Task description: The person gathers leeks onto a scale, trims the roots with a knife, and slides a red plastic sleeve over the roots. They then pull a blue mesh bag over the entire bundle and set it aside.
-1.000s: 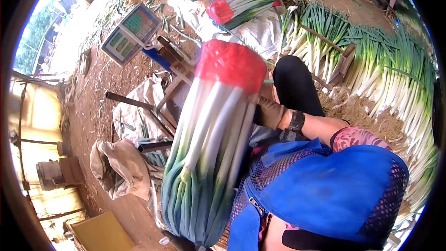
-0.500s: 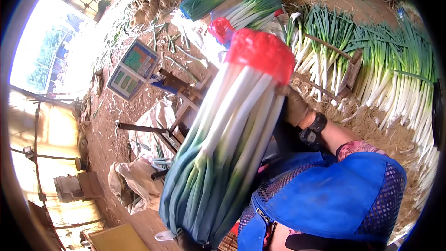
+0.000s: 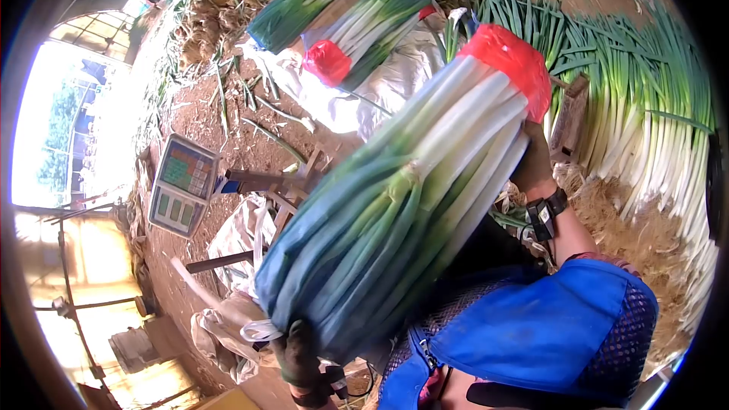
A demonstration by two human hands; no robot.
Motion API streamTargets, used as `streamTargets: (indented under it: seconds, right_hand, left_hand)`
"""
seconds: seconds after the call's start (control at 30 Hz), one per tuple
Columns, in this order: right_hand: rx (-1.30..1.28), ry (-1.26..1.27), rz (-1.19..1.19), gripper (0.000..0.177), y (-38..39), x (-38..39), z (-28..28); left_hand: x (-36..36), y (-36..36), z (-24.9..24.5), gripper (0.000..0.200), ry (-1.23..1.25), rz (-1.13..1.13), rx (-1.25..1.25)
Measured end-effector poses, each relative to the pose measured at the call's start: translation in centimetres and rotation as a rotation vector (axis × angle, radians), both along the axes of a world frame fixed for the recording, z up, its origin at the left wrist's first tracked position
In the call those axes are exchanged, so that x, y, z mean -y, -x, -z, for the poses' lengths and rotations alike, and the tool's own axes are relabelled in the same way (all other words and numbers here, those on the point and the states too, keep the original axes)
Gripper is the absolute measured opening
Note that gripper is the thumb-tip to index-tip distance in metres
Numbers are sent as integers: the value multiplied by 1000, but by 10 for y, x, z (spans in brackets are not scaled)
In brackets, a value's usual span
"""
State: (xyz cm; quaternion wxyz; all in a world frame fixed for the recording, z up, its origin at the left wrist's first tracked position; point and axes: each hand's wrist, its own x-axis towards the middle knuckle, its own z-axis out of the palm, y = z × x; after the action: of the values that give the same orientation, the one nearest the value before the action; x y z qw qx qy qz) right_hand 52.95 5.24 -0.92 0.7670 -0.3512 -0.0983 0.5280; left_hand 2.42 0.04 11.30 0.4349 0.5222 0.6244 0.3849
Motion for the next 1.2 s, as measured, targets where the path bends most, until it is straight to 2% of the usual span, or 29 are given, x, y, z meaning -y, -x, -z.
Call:
streamTargets:
  seconds: [0.03,0.07,0.1,0.17,0.2,0.27,0.3,0.4,0.43,0.47,0.5,0.6,0.63,0.73,0.77,0.87,0.97,1.1,1.2]
  right_hand:
    - [-18,46,38,45,2,5,-2]
    - [-35,88,73,45,5,9,-3]
    - [-59,86,39,49,5,14,-3]
    - [-72,59,2,52,-8,20,20]
    - [-77,45,-21,54,-13,23,31]
    - [-57,-7,-6,55,-6,4,9]
    - [-93,-18,2,55,-7,-8,4]
    - [-82,-40,14,58,-27,-56,15]
    - [-88,-60,-3,58,-31,-71,19]
    - [-93,-81,-20,59,-38,-89,24]
    - [-183,-33,-32,59,-46,-108,33]
    - [-220,-76,-12,60,-65,-172,66]
    - [-179,-97,0,59,-69,-194,72]
    - [-128,-71,12,58,-80,-245,83]
    - [-81,-88,13,58,-87,-262,87]
    - [-77,-43,-30,58,-113,-319,91]
    - [-47,-66,-59,53,-143,-397,88]
    - [-33,-168,-78,45,-181,-515,78]
    - [-65,-185,15,42,-224,-624,112]
  left_hand:
    - [0,-12,2,51,185,-218,387]
    - [1,-19,6,57,199,-207,382]
    - [5,-12,15,55,32,-11,35]
    - [4,-13,13,51,43,-69,141]
    - [0,-11,9,45,30,-16,127]
    - [-12,-15,-5,34,1,89,101]
    - [-22,-19,-16,25,-91,156,-122]
    - [-77,-66,-46,29,-9,-61,70]
    - [-98,-80,-52,30,-21,-62,83]
    - [-122,-91,-52,38,-57,-3,104]
    - [-144,-102,-50,49,-56,11,-48]
    - [-209,-145,-37,57,-30,-44,119]
    - [-224,-146,-26,55,1,-39,118]
    - [-274,-175,-1,54,-115,-11,-22]
    - [-288,-176,7,55,-102,-14,-152]
    - [-337,-204,15,55,-128,-55,-10]
    - [-397,-208,21,42,-92,-15,115]
    - [-514,-235,33,34,-216,-54,163]
    - [-610,-234,67,27,-234,-14,305]
